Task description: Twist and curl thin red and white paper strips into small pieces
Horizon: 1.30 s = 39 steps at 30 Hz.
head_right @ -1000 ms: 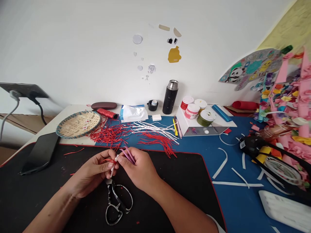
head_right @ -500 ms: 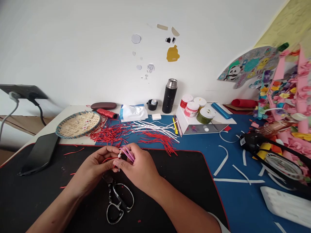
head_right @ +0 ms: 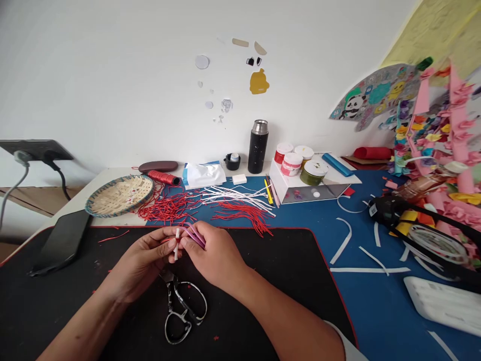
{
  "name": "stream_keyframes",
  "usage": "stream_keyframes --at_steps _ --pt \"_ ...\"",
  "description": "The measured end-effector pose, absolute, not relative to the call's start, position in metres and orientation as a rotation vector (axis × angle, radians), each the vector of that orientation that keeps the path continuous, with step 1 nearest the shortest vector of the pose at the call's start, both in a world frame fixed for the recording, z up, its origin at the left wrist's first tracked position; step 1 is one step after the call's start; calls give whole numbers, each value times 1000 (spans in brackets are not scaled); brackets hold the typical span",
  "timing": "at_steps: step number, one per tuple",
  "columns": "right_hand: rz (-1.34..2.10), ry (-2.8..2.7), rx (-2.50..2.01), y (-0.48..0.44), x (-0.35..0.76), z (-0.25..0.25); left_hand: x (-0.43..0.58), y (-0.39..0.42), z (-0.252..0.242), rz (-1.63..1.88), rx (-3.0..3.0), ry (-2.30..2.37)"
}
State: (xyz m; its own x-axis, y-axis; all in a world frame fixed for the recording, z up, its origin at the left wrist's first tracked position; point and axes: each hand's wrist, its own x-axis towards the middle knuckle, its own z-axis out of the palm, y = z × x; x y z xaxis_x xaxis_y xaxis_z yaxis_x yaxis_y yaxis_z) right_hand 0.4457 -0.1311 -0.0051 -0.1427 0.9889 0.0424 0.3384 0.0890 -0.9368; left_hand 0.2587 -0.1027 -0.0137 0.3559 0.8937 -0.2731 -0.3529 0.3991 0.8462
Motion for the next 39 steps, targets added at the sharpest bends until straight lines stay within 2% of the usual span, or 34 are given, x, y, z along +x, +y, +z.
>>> stream_keyframes --at_steps 15,29,39 --pt "1124 -1777 -1310 -135 444 -5 254 -96 -15 1114 579 790" --pt "1363 -1843 -1347 -139 443 3 257 -98 -13 1144 709 869" --pt "1363 -1863 -1408 -136 445 3 259 -100 -8 1099 797 889"
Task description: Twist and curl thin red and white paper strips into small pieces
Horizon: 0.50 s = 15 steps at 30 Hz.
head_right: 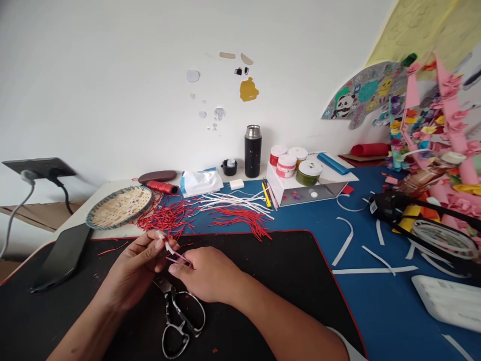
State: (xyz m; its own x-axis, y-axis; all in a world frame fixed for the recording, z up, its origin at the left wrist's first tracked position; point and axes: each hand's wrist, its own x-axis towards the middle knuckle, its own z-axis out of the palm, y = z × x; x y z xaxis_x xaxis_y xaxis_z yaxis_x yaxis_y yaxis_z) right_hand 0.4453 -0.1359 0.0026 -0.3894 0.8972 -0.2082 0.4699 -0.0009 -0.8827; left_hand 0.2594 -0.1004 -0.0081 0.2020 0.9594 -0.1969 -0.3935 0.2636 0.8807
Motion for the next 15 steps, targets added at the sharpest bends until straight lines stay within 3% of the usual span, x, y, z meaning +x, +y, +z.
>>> stream_keyframes --at_steps 5,15 --pt "1342 -1855 -1414 -137 445 2 262 -101 -8 1054 787 884" --pt "1306 -1535 -1269 -134 446 -1 255 -90 -16 1282 559 925"
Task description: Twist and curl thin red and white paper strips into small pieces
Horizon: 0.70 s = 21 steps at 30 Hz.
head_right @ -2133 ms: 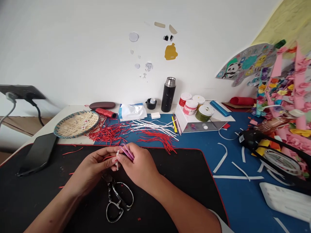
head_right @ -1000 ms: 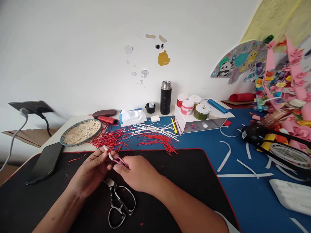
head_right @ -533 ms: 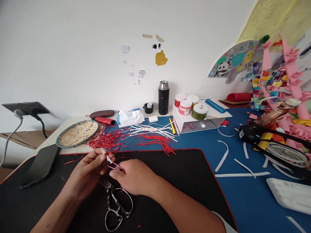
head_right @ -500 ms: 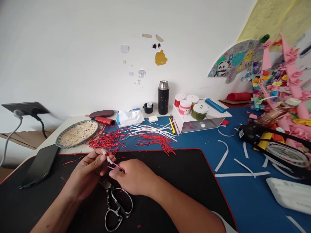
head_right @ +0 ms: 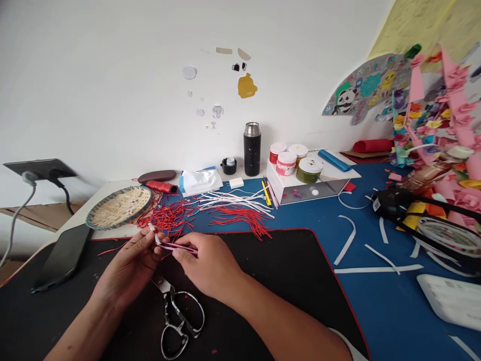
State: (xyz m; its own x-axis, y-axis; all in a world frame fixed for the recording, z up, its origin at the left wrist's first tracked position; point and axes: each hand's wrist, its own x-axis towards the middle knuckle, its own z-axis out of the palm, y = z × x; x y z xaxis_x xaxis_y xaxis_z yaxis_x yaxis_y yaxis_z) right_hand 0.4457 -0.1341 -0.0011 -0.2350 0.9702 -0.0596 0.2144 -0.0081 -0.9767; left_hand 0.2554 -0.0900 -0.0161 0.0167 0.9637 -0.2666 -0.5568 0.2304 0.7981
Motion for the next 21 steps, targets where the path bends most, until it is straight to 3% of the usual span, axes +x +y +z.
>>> stream_keyframes --at_steps 12,21 --pt "1446 -1117 -986 -131 439 -6 258 -93 -16 1182 514 888" --pt "938 -1753 -1449 -133 449 -6 250 -86 -22 1326 528 904"
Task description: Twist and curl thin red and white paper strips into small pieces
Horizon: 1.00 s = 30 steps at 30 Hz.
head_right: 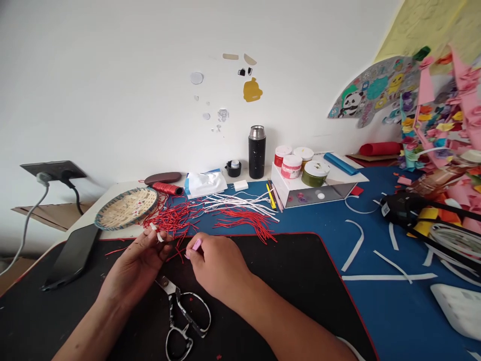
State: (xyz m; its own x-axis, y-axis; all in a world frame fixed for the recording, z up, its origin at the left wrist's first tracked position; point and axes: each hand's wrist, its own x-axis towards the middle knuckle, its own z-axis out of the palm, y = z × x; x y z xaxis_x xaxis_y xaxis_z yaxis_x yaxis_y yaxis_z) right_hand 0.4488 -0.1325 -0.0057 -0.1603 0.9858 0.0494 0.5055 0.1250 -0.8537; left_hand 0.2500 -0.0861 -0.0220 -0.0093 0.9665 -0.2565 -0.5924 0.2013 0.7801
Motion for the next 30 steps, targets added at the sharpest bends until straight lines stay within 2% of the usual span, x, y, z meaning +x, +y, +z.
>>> stream_keyframes --at_steps 5,16,19,26,30 --pt "833 -1991 -1546 -136 447 -8 253 -90 -18 1293 540 891" --pt "694 -1987 -1690 -126 453 -19 255 -97 -13 1210 593 831" --pt "763 -1955 -1632 -126 452 -14 256 -98 -11 1191 607 808" --pt "1153 -1815 -1409 -131 447 -6 255 -99 -14 1163 618 817" --pt "1209 -1739 -1382 -131 446 -11 255 -99 -17 1137 627 874"
